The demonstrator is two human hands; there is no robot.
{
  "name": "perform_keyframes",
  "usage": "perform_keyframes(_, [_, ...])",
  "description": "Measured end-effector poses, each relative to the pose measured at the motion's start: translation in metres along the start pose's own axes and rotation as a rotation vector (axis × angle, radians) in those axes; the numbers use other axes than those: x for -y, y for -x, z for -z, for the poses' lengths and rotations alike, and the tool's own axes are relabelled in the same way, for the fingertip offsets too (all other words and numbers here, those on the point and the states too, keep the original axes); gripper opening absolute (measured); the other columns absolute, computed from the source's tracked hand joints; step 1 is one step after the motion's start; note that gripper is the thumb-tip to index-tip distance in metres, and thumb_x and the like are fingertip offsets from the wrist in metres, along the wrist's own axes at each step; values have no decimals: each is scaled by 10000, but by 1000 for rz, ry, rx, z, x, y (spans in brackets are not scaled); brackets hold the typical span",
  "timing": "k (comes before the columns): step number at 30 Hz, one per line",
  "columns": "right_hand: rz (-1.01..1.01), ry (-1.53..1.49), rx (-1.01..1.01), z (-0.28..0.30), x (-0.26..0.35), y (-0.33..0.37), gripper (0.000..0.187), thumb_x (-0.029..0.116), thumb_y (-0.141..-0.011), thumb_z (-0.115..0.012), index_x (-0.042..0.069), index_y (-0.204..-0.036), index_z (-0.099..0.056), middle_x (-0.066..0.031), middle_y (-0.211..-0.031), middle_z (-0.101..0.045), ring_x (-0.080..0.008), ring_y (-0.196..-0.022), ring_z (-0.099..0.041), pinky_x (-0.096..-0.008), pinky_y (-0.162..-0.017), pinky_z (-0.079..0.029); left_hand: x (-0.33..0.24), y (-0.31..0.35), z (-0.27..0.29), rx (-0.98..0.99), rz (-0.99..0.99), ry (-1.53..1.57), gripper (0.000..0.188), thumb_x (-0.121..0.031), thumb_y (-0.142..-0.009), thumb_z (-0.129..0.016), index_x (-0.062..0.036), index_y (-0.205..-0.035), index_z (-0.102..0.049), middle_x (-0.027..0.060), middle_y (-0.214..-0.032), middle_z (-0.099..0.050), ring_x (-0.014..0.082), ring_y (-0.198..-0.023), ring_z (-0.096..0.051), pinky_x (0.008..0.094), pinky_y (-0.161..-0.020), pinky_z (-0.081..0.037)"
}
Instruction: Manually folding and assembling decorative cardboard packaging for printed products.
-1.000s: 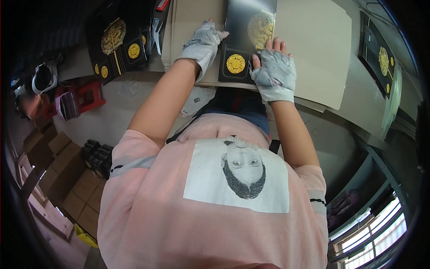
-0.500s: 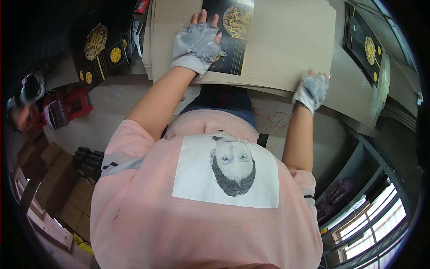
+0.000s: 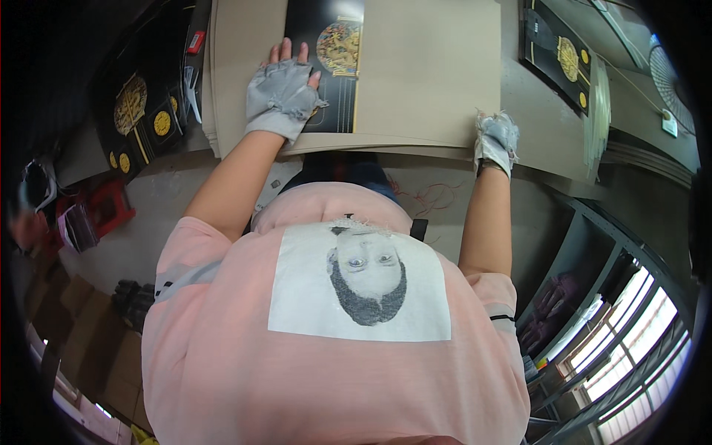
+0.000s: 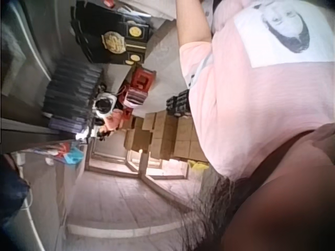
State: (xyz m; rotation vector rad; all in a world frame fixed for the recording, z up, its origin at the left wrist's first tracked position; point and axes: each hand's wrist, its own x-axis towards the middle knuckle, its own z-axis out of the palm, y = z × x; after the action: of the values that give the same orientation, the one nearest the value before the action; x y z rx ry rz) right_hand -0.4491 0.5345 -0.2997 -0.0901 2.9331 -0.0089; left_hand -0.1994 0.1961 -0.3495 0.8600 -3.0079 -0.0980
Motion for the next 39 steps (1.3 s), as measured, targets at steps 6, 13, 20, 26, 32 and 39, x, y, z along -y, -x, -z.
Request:
perform_keyframes(6, [-1, -62, 86, -13, -30, -33, 690, 481, -832, -788, -19, -1294, -671, -274, -1318, -673, -468, -1249, -621, -525, -1065, -507, -3, -7, 2, -40, 44, 143, 838, -489, -975, -601, -39, -1627, -329, 262, -1658, -333, 392, -1536, -341, 516, -1234, -293])
perform_keyframes(13, [-101, -55, 145, 15, 2, -26, 713, 503, -800, -830, -6, -1283, -700, -252, -1351, -670, -434, -1273, -629, -496, -1054, -519, 39, -44, -59, -245, 437, 804, 935, -507, -987, -662, 64, -1612, -264, 208, -1121, -677, 369, -982, -688, 398, -848, -562])
perform_keyframes(20, [-9, -57, -15, 6, -1, -17, 628, 511, -813, -813, -4, -1167, -747, -255, -1217, -721, -441, -1154, -674, -508, -1006, -534, 37, -34, -58, -393, 172, 989, 845, 106, -898, -708, -62, -1638, -337, 213, -1564, -476, 251, -1443, -469, 313, -1151, -413])
perform_keyframes(26, [-46, -98, 49, 4, -7, -34, 608, 488, -819, -802, 8, -1188, -749, -252, -1233, -720, -436, -1192, -666, -502, -1030, -531, 30, -30, -23, -151, 360, 1323, 889, 81, -883, -721, -133, -1653, -332, 174, -1575, -479, 310, -1480, -428, 379, -1178, -393])
perform_keyframes(32, [31, -77, 82, 5, -10, -44, 669, 492, -808, -816, -17, -1235, -735, -248, -1246, -721, -419, -1191, -680, -482, -1019, -543, 45, -37, -14, -148, 248, 1460, 694, -12, -875, -778, -79, -1523, -539, 147, -1483, -559, 272, -1358, -542, 346, -1125, -448])
perform_keyframes(39, [6, -247, -35, 4, -9, -51, 772, 533, -797, -824, -5, -1333, -682, -237, -1308, -700, -394, -1263, -648, -491, -1065, -507, 36, -20, 12, 42, 529, 1954, 559, 11, -905, -694, -46, -1439, -536, 119, -1398, -617, 258, -1237, -632, 379, -1048, -547])
